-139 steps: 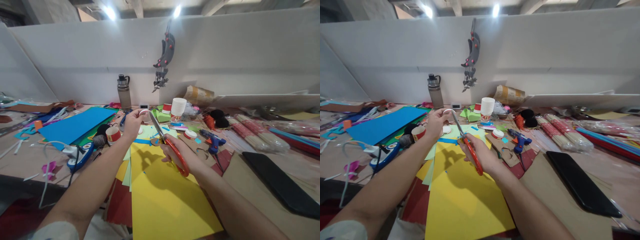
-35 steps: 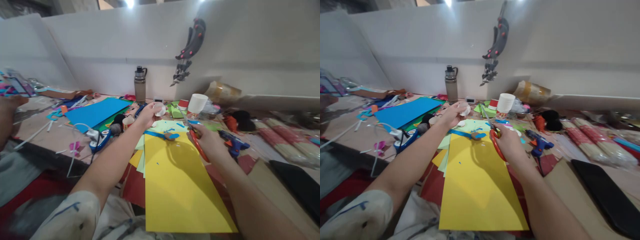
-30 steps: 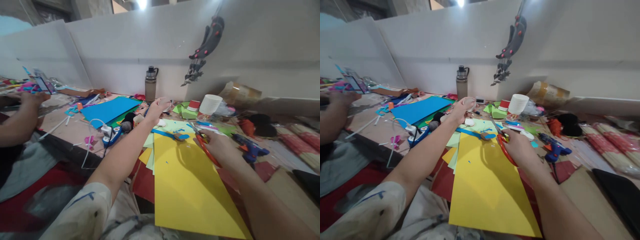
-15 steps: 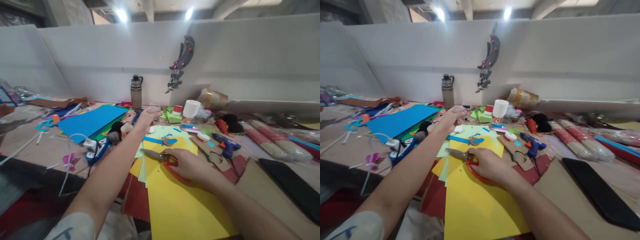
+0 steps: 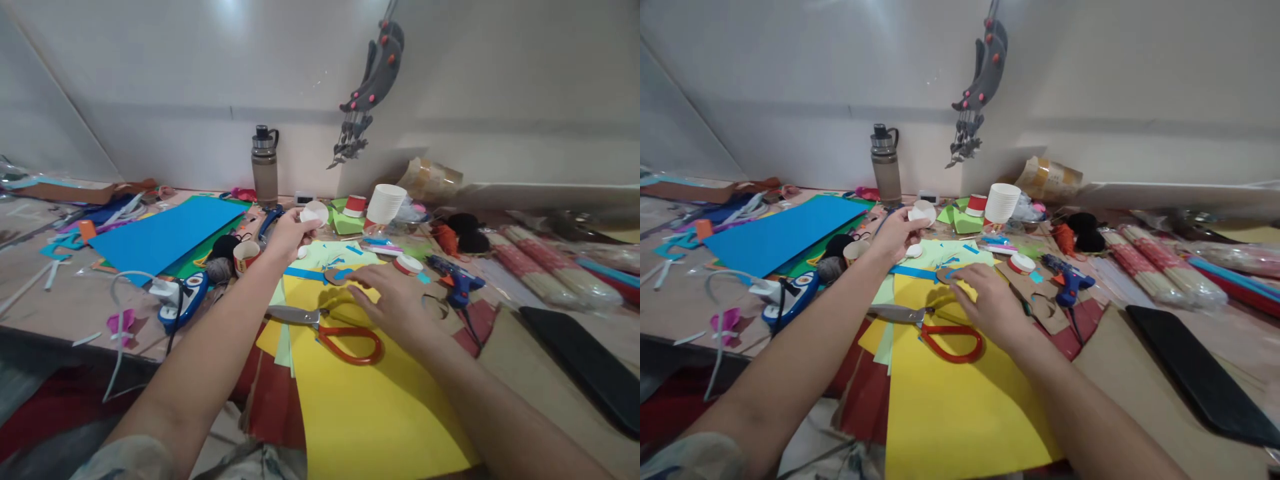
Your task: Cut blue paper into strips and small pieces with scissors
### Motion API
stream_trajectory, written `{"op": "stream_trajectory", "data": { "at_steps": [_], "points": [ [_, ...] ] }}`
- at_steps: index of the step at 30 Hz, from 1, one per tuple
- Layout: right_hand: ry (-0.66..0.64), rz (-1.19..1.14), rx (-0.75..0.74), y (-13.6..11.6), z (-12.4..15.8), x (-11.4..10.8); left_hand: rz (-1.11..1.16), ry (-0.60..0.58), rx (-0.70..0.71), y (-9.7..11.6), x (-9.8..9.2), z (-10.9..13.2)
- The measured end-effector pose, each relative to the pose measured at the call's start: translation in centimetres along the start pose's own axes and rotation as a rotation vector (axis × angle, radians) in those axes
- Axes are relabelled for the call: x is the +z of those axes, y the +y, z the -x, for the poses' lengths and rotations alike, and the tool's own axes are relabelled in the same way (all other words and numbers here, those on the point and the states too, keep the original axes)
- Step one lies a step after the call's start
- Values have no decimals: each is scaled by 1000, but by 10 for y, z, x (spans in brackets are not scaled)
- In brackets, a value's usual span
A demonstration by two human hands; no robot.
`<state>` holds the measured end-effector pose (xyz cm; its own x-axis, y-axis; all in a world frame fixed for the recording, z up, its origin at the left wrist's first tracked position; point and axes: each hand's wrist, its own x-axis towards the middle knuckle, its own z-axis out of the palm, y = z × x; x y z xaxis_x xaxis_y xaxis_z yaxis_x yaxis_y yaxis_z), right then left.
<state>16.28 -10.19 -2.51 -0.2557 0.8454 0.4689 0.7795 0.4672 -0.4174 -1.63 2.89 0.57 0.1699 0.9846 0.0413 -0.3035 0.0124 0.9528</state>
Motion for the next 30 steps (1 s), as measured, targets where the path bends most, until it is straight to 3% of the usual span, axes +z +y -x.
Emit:
{"op": "stream_trajectory", "data": {
  "at_steps": [3, 8, 11, 15, 20, 24, 30],
  "points": [
    [43, 18, 96, 9, -3, 1, -44, 47, 21, 1, -4, -1],
    [23, 11, 180, 20, -8, 5, -208, 1, 5, -1, -10, -1],
    [-12, -6, 185, 25, -9, 10, -332, -58, -8, -1, -9, 1],
    [-57, 136, 80, 27, -13, 18, -367, -109, -49, 0, -5, 7],
    [-270, 259, 71, 15, -23, 16, -544, -222, -83, -4, -8, 18],
    [-360, 287, 82, 3, -32, 7, -775, -314, -114, -6, -13, 23],
    [-522, 217, 129, 15, -51, 3, -883, -368, -162, -2, -16, 22]
  ]
}}
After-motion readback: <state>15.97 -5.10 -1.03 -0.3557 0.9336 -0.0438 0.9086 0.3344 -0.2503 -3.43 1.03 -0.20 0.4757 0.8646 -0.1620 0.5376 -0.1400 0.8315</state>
